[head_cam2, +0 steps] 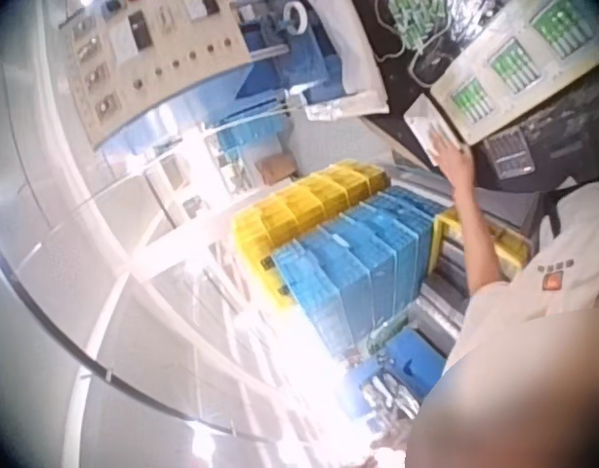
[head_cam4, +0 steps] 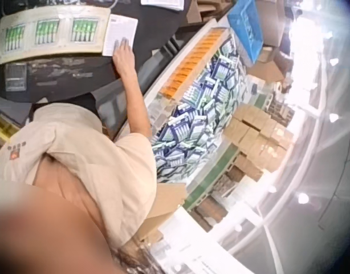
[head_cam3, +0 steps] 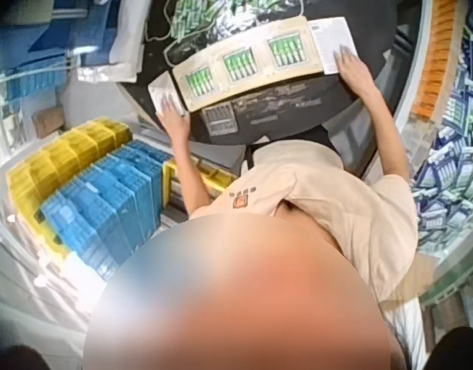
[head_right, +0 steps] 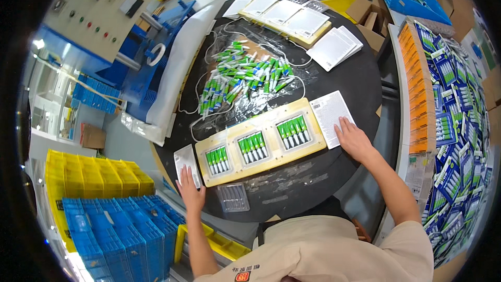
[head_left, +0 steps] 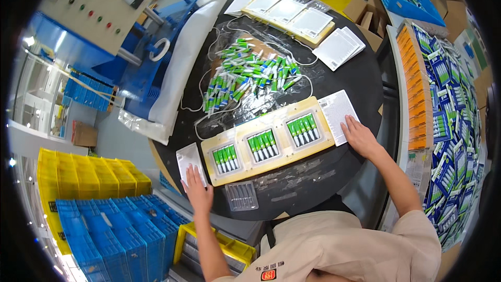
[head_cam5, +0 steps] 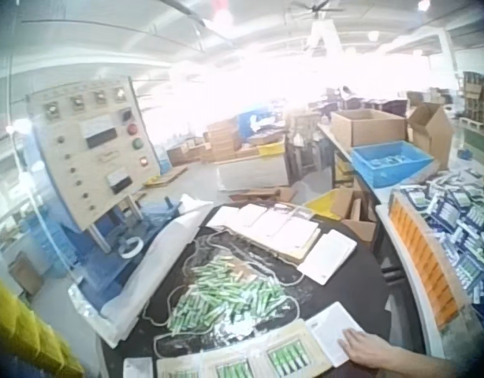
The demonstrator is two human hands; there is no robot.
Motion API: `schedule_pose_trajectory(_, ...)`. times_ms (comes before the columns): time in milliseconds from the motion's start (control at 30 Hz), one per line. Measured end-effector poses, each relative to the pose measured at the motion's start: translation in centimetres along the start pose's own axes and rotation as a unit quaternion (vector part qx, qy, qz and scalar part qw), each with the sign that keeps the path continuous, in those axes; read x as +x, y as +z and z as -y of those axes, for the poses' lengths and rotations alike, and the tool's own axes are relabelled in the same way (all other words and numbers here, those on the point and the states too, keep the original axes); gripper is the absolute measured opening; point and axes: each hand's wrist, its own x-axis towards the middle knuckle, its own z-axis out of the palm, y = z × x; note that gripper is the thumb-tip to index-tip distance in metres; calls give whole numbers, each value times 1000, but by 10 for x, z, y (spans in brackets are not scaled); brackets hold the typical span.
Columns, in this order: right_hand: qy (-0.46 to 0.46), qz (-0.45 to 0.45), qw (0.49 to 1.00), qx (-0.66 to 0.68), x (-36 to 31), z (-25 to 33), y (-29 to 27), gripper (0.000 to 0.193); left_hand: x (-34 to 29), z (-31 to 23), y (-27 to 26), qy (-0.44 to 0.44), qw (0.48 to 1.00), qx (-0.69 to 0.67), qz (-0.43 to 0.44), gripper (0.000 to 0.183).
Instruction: The person places green cylindrical batteries into a multi-slot wooden fixture, then covers them with white paper sheets and clear plastic trays. The person repeats this sequence multiple times, handling batteries, paper, and trays by hand.
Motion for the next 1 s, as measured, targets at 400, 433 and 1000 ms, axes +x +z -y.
schedule_pose_trajectory(400, 20, -184, 982, 38, 23, 128, -54, 50, 21, 109, 22, 200, 970, 18, 135, 74)
schedule_pose_trajectory(433, 39, -188, 981, 35, 23, 136, -48, 49, 24, 112, 20, 206, 967, 21, 147, 74)
schedule_pose_trajectory(1000, 67, -114, 991, -27, 36, 158, -29, 51, -16, 16, -35, 221, 965, -83, -114, 56)
